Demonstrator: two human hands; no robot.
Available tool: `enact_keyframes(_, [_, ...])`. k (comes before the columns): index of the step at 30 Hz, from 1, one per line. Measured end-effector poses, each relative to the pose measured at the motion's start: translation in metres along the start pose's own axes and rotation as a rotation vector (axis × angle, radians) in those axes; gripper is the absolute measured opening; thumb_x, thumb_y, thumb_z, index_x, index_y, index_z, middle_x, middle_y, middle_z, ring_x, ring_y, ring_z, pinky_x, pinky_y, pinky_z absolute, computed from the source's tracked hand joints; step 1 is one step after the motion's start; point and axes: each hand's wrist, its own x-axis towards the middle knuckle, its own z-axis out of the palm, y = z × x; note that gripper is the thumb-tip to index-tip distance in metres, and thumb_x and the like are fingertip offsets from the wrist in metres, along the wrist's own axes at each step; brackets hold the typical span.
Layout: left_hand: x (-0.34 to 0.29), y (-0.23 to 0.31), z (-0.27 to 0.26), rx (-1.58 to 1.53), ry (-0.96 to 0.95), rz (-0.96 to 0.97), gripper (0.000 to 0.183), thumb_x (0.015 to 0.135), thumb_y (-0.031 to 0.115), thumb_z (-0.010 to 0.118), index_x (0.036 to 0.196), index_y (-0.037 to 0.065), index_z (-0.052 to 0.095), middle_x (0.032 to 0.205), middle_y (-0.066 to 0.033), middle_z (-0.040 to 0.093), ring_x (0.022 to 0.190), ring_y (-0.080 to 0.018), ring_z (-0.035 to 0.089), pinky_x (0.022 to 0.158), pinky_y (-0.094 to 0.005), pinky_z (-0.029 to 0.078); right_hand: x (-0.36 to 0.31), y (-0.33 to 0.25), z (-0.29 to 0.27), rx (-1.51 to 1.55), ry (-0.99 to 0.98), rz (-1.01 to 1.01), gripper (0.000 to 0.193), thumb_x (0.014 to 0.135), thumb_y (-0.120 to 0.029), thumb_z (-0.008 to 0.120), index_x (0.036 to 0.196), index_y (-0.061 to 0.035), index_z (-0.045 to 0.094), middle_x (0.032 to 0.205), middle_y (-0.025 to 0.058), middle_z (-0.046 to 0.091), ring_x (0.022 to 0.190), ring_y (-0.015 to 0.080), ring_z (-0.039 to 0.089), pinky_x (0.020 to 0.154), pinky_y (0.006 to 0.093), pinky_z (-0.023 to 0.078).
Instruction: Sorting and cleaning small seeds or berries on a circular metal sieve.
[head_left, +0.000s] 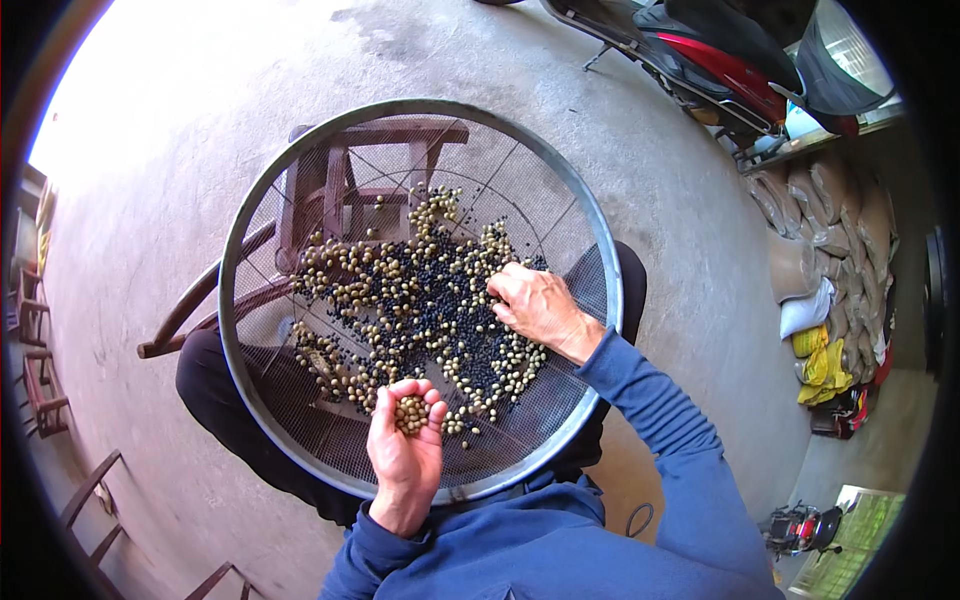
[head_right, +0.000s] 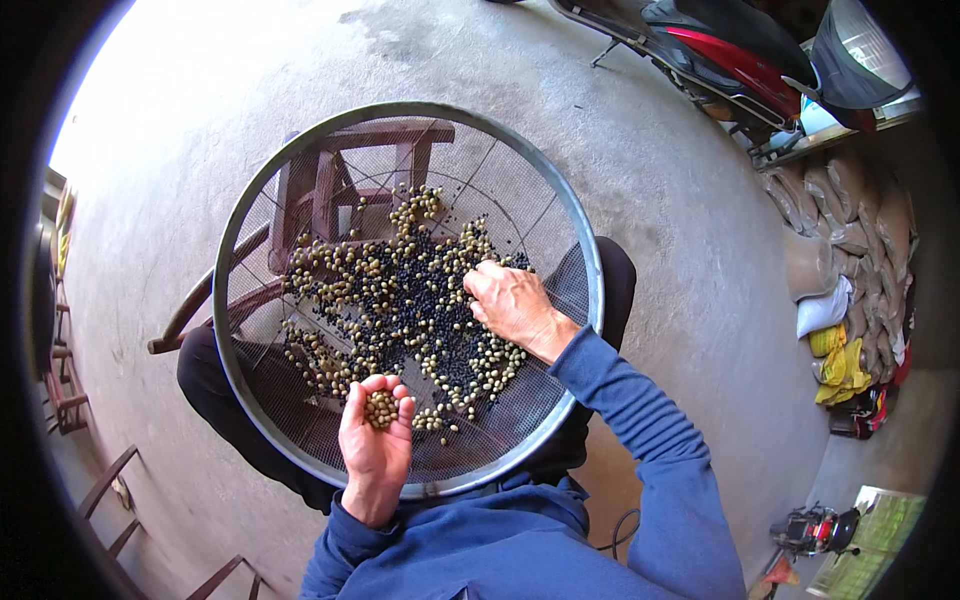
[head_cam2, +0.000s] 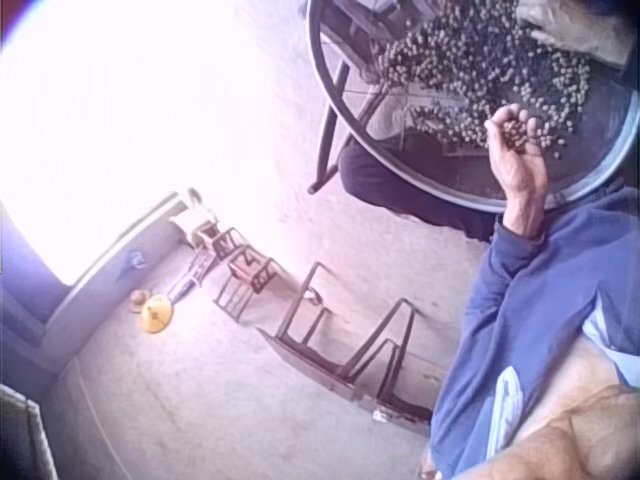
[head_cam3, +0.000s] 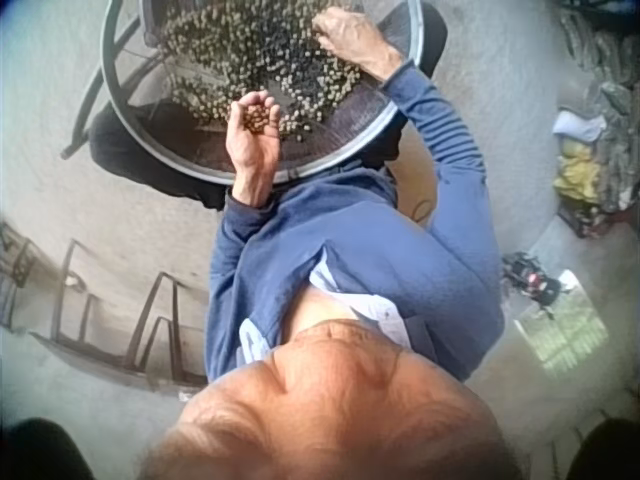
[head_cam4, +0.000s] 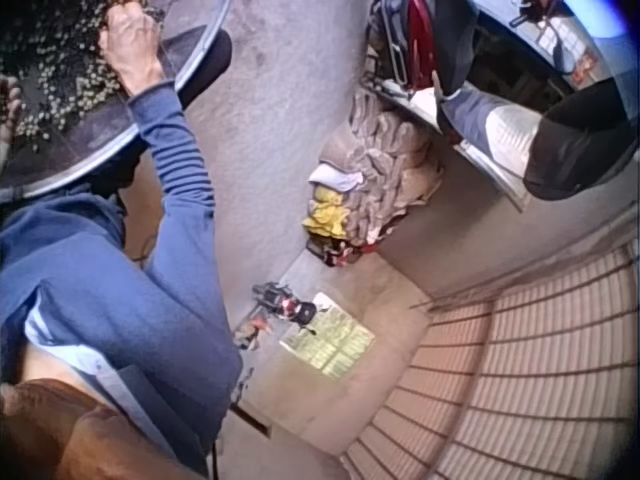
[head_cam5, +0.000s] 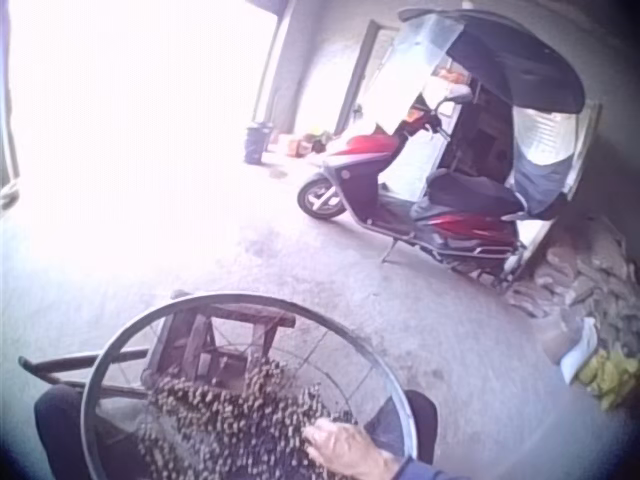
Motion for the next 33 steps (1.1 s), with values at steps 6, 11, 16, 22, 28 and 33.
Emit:
enact_keyframes(6, [0.010, -0.008, -0.006, 0.016, 0.000, -0.018, 0.035, 0.109, 0.034, 0.051, 0.107, 0.003, 0.066, 0.105, -0.0100, 0.070, 0.094, -0.0201, 0.068, 0.085, -0.0346, 0.060, 0.002, 0.000, 0.005, -0.008, 0.070, -0.070, 0.005, 0.088, -0.011, 0.066, 0.090, -0.0069, 0.062, 0.088, 0.0122, 0.063, 0.077, 0.0339, 0.071, 0.067, 0.0445, 0.060])
enact_keyframes(11, [0.011, -0.008, -0.005, 0.026, 0.026, -0.023, 0.035, 0.109, 0.034, 0.051, 0.106, 0.003, 0.066, 0.105, -0.0110, 0.070, 0.095, -0.0205, 0.068, 0.086, -0.0350, 0.060, -0.004, -0.001, 0.002, 0.070, 0.071, -0.010, 0.007, 0.087, -0.010, 0.067, 0.092, -0.0074, 0.063, 0.088, 0.0121, 0.064, 0.079, 0.0348, 0.070, 0.070, 0.0462, 0.059])
enact_keyframes(16, [0.013, -0.008, -0.009, 0.019, 0.014, -0.024, 0.035, 0.109, 0.034, 0.051, 0.107, 0.003, 0.066, 0.105, -0.0119, 0.070, 0.095, -0.0214, 0.068, 0.086, -0.0354, 0.060, -0.001, -0.005, 0.003, 0.098, 0.083, -0.007, 0.008, 0.087, -0.011, 0.068, 0.091, -0.0071, 0.063, 0.091, 0.0121, 0.064, 0.079, 0.0351, 0.070, 0.071, 0.0464, 0.059])
enact_keyframes(22, [0.014, -0.010, -0.013, 0.024, 0.029, -0.015, 0.036, 0.109, 0.035, 0.051, 0.107, 0.002, 0.066, 0.105, -0.0120, 0.070, 0.095, -0.0218, 0.068, 0.086, -0.0358, 0.060, -0.002, -0.003, 0.009, 0.071, 0.087, -0.048, 0.007, 0.088, -0.011, 0.068, 0.090, -0.0071, 0.062, 0.088, 0.0116, 0.063, 0.076, 0.0339, 0.069, 0.070, 0.0451, 0.058])
enact_keyframes(28, [0.016, -0.015, -0.010, 0.039, 0.039, -0.040, 0.036, 0.109, 0.035, 0.050, 0.109, 0.002, 0.065, 0.109, -0.0119, 0.069, 0.098, -0.0225, 0.068, 0.088, -0.0377, 0.060, -0.024, -0.077, -0.027, 0.322, 0.079, -0.240, 0.010, 0.085, -0.009, 0.071, 0.094, -0.0052, 0.066, 0.087, 0.0103, 0.064, 0.077, 0.0290, 0.068, 0.069, 0.0382, 0.057])
enact_keyframes(33, [0.019, -0.015, -0.020, -0.039, -0.063, -0.049, 0.038, 0.110, 0.036, 0.049, 0.111, 0.001, 0.063, 0.106, -0.0130, 0.069, 0.095, -0.0225, 0.068, 0.087, -0.0362, 0.059, -0.034, -0.115, -0.016, 0.395, -0.014, -0.329, 0.020, 0.089, -0.014, 0.073, 0.107, -0.0066, 0.067, 0.088, 0.0101, 0.065, 0.084, 0.0277, 0.069, 0.069, 0.0358, 0.059])
